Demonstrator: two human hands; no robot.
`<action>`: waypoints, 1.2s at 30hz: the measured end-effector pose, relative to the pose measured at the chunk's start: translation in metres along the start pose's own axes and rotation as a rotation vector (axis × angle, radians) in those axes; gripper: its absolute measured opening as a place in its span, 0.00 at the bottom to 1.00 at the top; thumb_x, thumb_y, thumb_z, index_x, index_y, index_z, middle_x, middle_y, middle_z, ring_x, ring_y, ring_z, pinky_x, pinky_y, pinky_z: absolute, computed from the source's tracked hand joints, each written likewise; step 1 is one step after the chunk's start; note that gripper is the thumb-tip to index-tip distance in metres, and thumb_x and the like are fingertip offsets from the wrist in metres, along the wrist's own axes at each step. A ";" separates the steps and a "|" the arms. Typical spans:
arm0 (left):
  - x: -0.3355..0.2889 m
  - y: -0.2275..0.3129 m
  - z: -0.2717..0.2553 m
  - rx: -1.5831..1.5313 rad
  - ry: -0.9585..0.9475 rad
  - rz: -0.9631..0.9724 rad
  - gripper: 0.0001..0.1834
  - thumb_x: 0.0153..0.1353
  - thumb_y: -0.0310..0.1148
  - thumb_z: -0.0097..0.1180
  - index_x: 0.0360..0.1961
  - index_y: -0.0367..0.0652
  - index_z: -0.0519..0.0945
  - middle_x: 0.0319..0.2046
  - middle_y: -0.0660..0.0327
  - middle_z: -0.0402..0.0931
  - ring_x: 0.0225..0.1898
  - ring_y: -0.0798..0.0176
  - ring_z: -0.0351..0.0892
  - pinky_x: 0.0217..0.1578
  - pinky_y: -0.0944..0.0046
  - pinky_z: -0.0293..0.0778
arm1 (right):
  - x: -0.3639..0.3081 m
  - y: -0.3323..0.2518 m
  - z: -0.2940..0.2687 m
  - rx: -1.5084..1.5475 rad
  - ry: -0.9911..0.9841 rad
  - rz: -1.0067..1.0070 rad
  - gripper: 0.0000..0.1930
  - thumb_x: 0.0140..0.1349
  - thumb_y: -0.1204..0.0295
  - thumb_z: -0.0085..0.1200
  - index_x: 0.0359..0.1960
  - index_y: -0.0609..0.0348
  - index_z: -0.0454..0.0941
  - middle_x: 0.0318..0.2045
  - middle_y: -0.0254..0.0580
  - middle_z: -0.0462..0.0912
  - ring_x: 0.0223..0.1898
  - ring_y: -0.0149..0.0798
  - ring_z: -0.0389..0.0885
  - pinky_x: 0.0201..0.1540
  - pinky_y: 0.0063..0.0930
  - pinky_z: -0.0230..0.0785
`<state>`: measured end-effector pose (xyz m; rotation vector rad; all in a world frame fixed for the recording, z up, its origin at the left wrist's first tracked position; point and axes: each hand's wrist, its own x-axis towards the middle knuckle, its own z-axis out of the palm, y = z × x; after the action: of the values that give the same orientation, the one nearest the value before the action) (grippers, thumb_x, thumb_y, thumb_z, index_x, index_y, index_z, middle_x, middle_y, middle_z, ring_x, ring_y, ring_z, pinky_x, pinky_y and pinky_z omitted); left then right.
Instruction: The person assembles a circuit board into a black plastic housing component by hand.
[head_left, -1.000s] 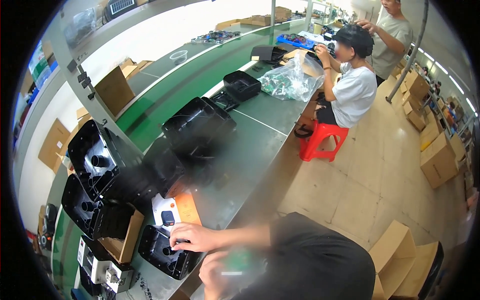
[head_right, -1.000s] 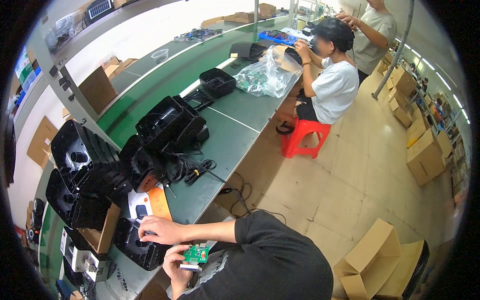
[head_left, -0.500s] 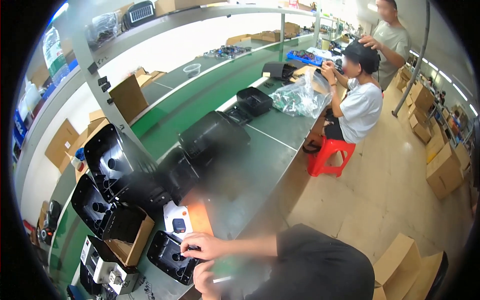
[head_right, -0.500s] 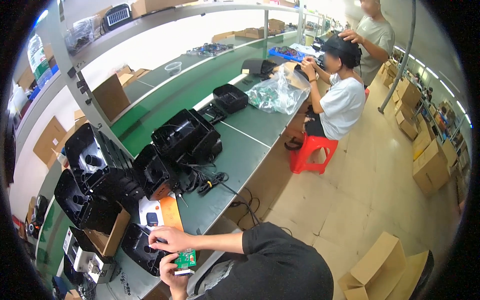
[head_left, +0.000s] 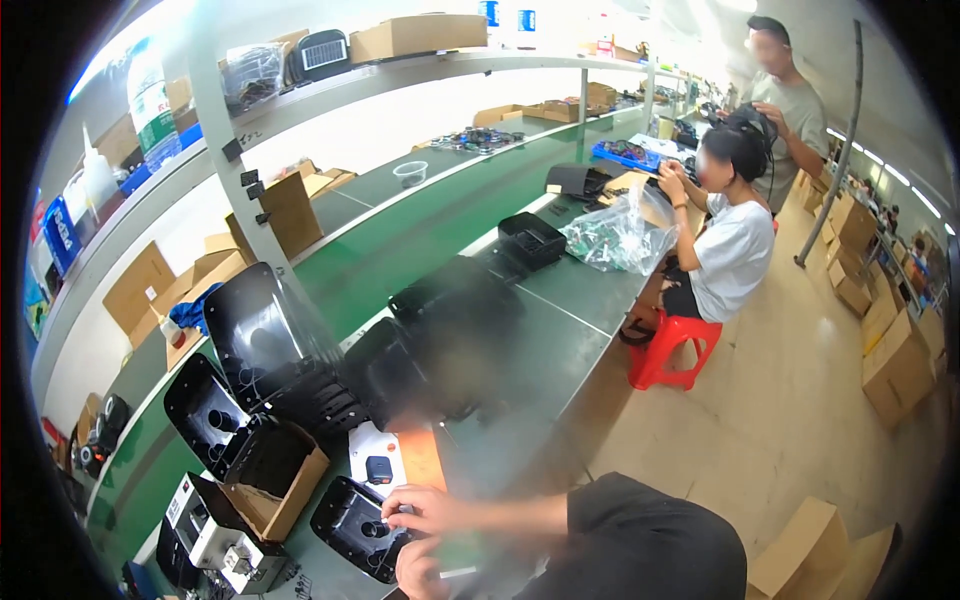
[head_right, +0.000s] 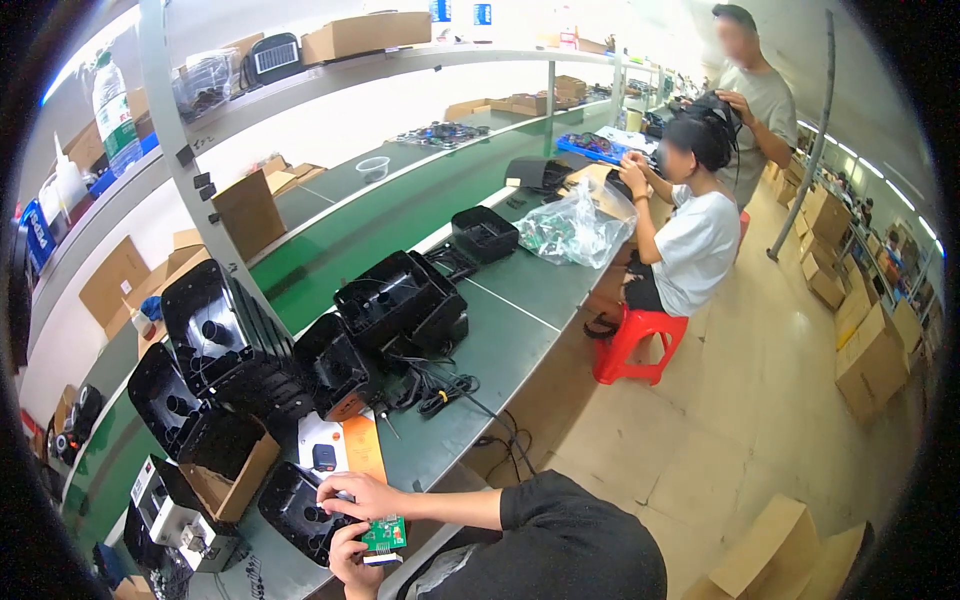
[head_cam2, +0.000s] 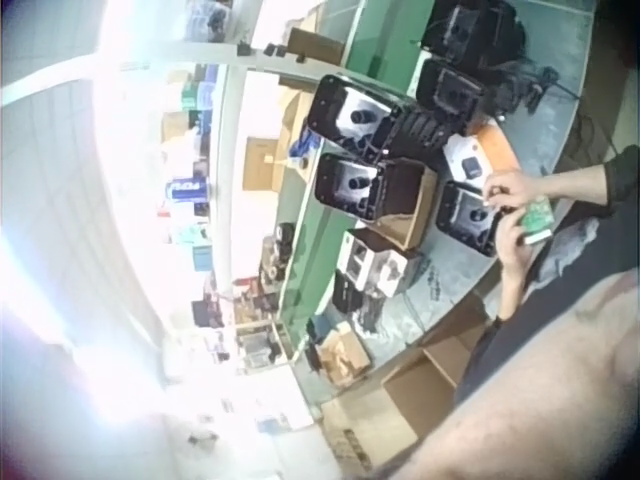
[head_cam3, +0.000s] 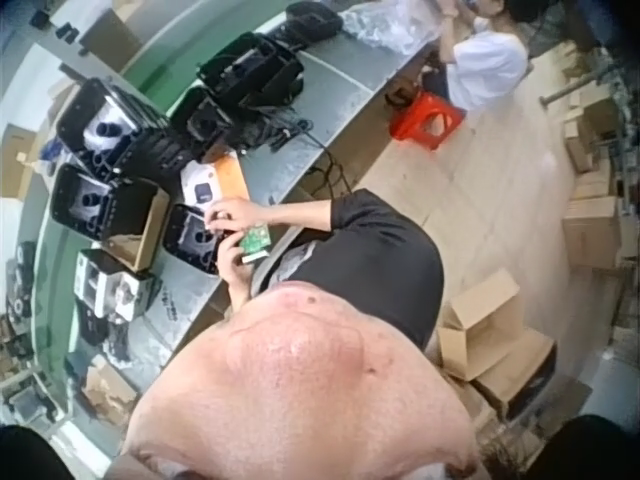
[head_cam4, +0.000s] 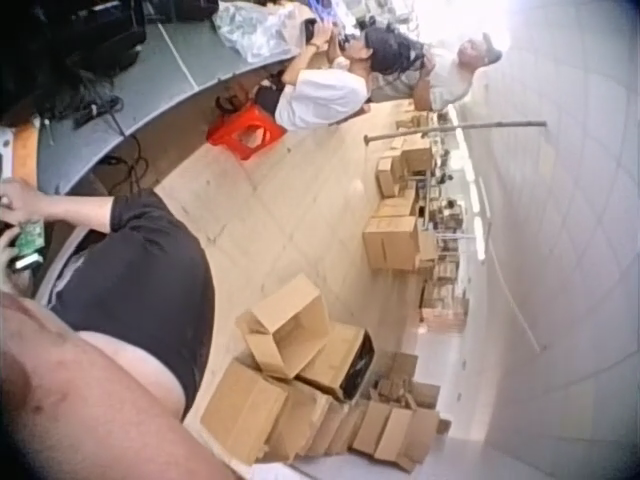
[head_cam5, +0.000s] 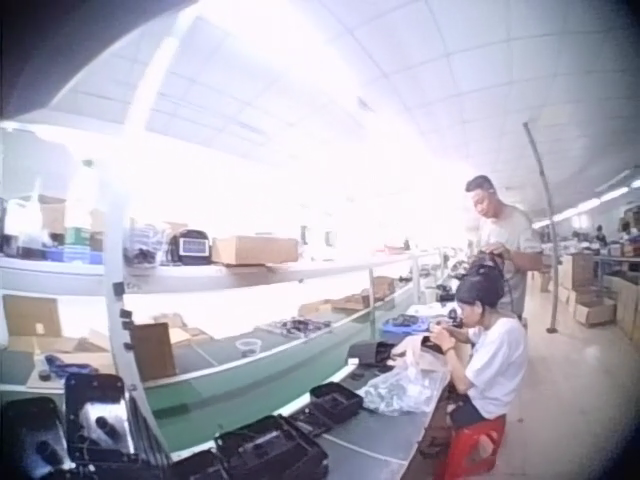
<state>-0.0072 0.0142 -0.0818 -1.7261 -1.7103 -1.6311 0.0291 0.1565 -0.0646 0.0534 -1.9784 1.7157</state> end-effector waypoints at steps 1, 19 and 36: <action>-0.001 0.001 0.000 -0.008 -0.011 0.002 0.15 0.44 0.20 0.59 0.28 0.42 0.64 0.33 0.51 0.77 0.33 0.53 0.78 0.35 0.62 0.74 | 0.002 -0.001 -0.001 -0.043 -0.019 -0.006 0.06 0.58 0.71 0.52 0.35 0.59 0.74 0.29 0.36 0.78 0.34 0.37 0.78 0.45 0.31 0.66; 0.013 0.019 -0.024 -0.104 0.025 -0.012 0.12 0.43 0.16 0.61 0.28 0.37 0.71 0.39 0.48 0.75 0.38 0.53 0.78 0.36 0.63 0.75 | 0.009 0.003 0.002 -0.180 0.022 -0.203 0.06 0.59 0.69 0.50 0.32 0.58 0.73 0.30 0.37 0.75 0.38 0.41 0.73 0.45 0.33 0.62; 0.071 0.011 -0.070 0.298 0.209 0.215 0.10 0.33 0.19 0.60 0.22 0.39 0.77 0.25 0.57 0.73 0.27 0.54 0.73 0.29 0.57 0.72 | 0.010 0.010 0.008 -0.250 0.149 -0.069 0.06 0.60 0.70 0.50 0.34 0.58 0.73 0.31 0.39 0.75 0.36 0.35 0.75 0.41 0.29 0.67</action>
<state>-0.0552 -0.0027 0.0046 -1.4836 -1.5215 -1.3332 0.0140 0.1537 -0.0703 -0.0895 -2.0384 1.3765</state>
